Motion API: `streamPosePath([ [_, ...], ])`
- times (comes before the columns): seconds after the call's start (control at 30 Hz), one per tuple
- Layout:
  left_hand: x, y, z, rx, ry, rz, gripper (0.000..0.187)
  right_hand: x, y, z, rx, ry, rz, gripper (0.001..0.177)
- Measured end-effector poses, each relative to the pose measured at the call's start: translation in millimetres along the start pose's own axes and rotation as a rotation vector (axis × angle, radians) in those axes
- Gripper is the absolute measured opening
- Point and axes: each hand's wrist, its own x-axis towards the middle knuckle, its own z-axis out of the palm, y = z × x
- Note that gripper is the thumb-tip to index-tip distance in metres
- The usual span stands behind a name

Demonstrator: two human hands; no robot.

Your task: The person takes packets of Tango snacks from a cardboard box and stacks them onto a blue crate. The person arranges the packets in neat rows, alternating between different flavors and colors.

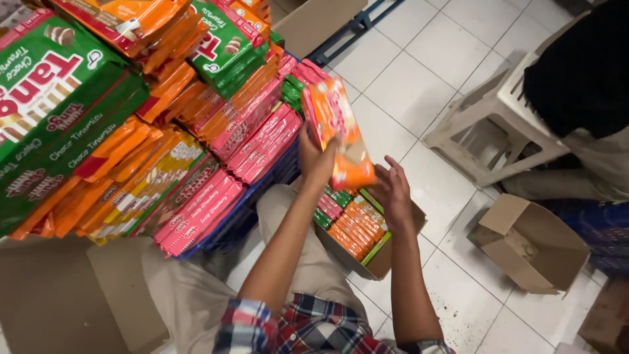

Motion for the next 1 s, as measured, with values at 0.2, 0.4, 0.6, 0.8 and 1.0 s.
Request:
streamPosePath([
  [0.2, 89, 7, 54, 0.053, 0.229, 0.049, 0.094, -14, 36, -12, -0.074, 0.002, 0.187, 0.060],
  [0.4, 120, 9, 66, 0.191, 0.201, 0.032, 0.097, -8, 88, -34, -0.092, -0.017, 0.347, 0.061],
  [0.6, 148, 38, 62, 0.114, 0.134, 0.248, 0.087, 2, 86, -26, -0.181, 0.108, 0.464, 0.051],
  [0.8, 165, 45, 64, 0.183, 0.151, 0.724, 0.099, 5, 49, 3, -0.273, 0.069, 0.446, 0.054],
  [1.0, 177, 57, 49, 0.366, 0.186, 0.615, 0.084, 20, 76, 4, -0.206, 0.015, 0.377, 0.051],
])
